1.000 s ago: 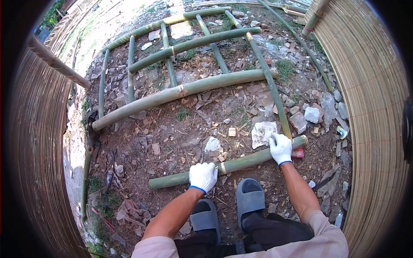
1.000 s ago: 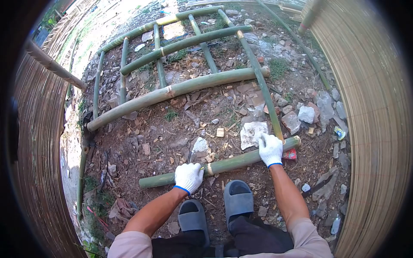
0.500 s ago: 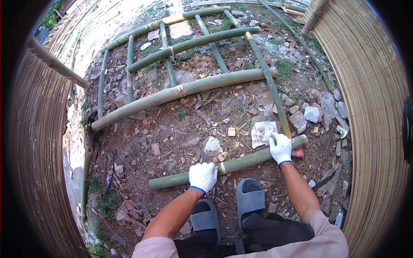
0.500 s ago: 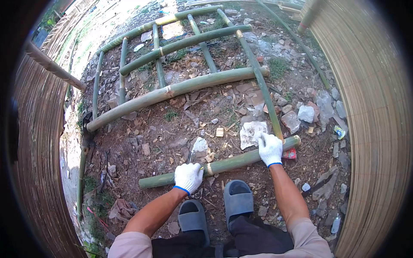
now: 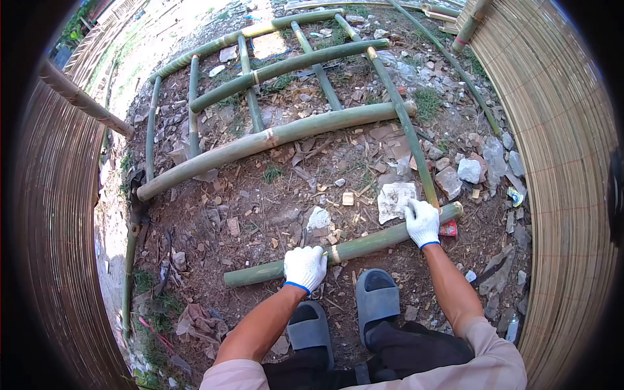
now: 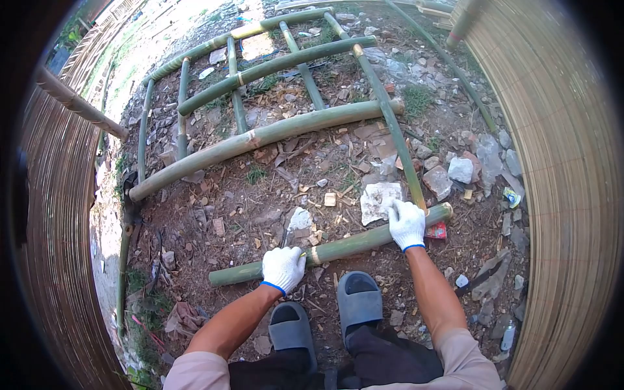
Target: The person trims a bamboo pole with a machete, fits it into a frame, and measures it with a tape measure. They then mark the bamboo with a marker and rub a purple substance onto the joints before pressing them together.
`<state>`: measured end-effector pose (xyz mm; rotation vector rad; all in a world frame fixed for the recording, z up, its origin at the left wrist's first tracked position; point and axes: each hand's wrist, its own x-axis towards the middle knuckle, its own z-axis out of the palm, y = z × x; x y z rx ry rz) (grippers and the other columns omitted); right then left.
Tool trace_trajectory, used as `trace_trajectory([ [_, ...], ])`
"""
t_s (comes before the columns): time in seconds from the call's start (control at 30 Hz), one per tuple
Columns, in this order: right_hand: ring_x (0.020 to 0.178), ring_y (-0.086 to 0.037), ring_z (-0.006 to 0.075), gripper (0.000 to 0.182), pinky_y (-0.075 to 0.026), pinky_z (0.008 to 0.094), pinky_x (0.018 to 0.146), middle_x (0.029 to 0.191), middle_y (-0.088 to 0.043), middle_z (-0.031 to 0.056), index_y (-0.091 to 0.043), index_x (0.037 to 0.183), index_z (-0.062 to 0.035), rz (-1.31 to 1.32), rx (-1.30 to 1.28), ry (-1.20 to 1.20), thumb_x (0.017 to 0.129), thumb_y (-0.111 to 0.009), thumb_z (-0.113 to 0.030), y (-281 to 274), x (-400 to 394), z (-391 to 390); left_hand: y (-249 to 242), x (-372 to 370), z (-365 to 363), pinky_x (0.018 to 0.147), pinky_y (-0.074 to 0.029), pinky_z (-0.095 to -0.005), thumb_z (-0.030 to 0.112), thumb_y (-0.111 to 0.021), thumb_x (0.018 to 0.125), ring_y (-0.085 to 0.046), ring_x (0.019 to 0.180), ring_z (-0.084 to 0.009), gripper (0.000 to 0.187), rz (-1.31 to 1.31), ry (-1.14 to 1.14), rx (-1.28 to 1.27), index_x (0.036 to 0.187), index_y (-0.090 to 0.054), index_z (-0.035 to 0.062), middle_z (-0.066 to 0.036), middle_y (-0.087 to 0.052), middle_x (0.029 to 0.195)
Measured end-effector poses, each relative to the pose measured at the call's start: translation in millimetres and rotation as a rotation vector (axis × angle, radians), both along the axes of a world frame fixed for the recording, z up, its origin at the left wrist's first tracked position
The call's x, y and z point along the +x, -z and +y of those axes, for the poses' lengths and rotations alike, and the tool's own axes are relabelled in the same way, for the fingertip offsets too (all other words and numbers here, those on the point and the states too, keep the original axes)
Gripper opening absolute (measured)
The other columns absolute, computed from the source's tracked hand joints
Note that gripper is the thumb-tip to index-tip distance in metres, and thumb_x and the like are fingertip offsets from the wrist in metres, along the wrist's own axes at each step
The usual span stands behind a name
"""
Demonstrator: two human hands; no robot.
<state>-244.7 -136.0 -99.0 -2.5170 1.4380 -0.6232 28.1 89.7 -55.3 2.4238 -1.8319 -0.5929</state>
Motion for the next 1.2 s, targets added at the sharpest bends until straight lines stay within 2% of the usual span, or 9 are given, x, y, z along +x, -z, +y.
trace_trajectory([
  [0.27,0.078,-0.068,0.0355,0.019,-0.051,0.0484,0.074,0.083,-0.070,0.0138,-0.075,0.100,-0.0112,-0.029,-0.009,-0.017,0.086,-0.076,-0.022,-4,1,2,-1,5,-4,0.070,-0.053,-0.0509,0.036,-0.065,0.094,-0.071,0.078,-0.0344,0.027,0.021,0.004,0.018,0.086,-0.072,0.0119,-0.014,-0.073,0.082],
  [0.37,0.081,-0.068,0.0351,0.025,-0.050,0.0480,0.079,0.084,-0.071,0.0129,-0.075,0.101,-0.0109,0.014,0.126,-0.046,0.083,-0.079,-0.029,-16,7,16,-3,8,-4,0.067,-0.054,-0.0511,0.038,-0.065,0.095,-0.071,0.076,-0.0372,0.030,0.008,-0.001,-0.010,0.085,-0.072,0.0104,-0.017,-0.072,0.080],
  [0.43,0.087,-0.067,0.0353,0.035,-0.049,0.0480,0.085,0.088,-0.072,0.0124,-0.076,0.102,-0.0112,-0.025,-0.029,-0.194,0.079,-0.082,-0.037,-20,9,27,0,9,-1,0.067,-0.054,-0.0509,0.039,-0.065,0.095,-0.071,0.076,-0.0372,0.031,0.040,-0.048,-0.038,0.086,-0.073,0.0098,-0.018,-0.072,0.084],
  [0.47,0.094,-0.066,0.0359,0.047,-0.047,0.0486,0.091,0.093,-0.072,0.0126,-0.076,0.108,-0.0113,0.040,0.052,-0.217,0.075,-0.084,-0.045,-24,10,30,-1,9,-1,0.067,-0.054,-0.0509,0.039,-0.065,0.095,-0.071,0.076,-0.0372,0.031,0.038,-0.044,-0.034,0.086,-0.073,0.0098,-0.018,-0.072,0.084],
  [0.5,0.094,-0.066,0.0359,0.047,-0.047,0.0486,0.091,0.093,-0.072,0.0126,-0.076,0.108,-0.0113,0.038,0.054,-0.214,0.075,-0.084,-0.045,-29,11,30,-3,9,-1,0.068,-0.055,-0.0513,0.038,-0.065,0.096,-0.071,0.078,-0.0373,0.031,0.025,-0.043,-0.040,0.087,-0.073,0.0098,-0.019,-0.071,0.087],
  [0.6,0.102,-0.065,0.0359,0.071,-0.046,0.0485,0.097,0.106,-0.071,0.0143,-0.072,0.121,-0.0110,0.203,0.267,-0.497,0.066,-0.088,-0.053,-51,15,27,-7,13,-3,0.072,-0.056,-0.0517,0.039,-0.064,0.096,-0.071,0.082,-0.0381,0.030,0.046,-0.034,0.014,0.092,-0.073,0.0103,-0.020,-0.069,0.092],
  [0.7,0.110,-0.063,0.0352,0.076,-0.046,0.0491,0.099,0.117,-0.070,0.0138,-0.071,0.124,-0.0116,0.304,0.230,-0.594,0.064,-0.088,-0.055,-37,11,22,-6,21,4,0.079,-0.057,-0.0510,0.039,-0.062,0.098,-0.071,0.088,-0.0398,0.031,0.141,-0.049,0.101,0.101,-0.075,0.0121,-0.021,-0.069,0.096],
  [0.83,0.110,-0.062,0.0338,0.068,-0.047,0.0479,0.096,0.112,-0.068,0.0118,-0.072,0.116,-0.0127,0.511,0.389,-0.606,0.063,-0.089,-0.051,-44,18,21,-7,29,2,0.086,-0.057,-0.0493,0.042,-0.057,0.099,-0.071,0.097,-0.0413,0.037,0.229,-0.033,0.244,0.114,-0.076,0.0143,-0.021,-0.072,0.105],
  [1.2,0.106,-0.064,0.0326,0.064,-0.049,0.0465,0.092,0.107,-0.068,0.0117,-0.073,0.116,-0.0139,0.660,0.507,-0.668,0.065,-0.087,-0.050,-64,8,29,-17,25,9,0.090,-0.056,-0.0491,0.046,-0.055,0.097,-0.070,0.100,-0.0422,0.044,0.377,0.029,0.383,0.114,-0.078,0.0122,-0.024,-0.072,0.108],
])
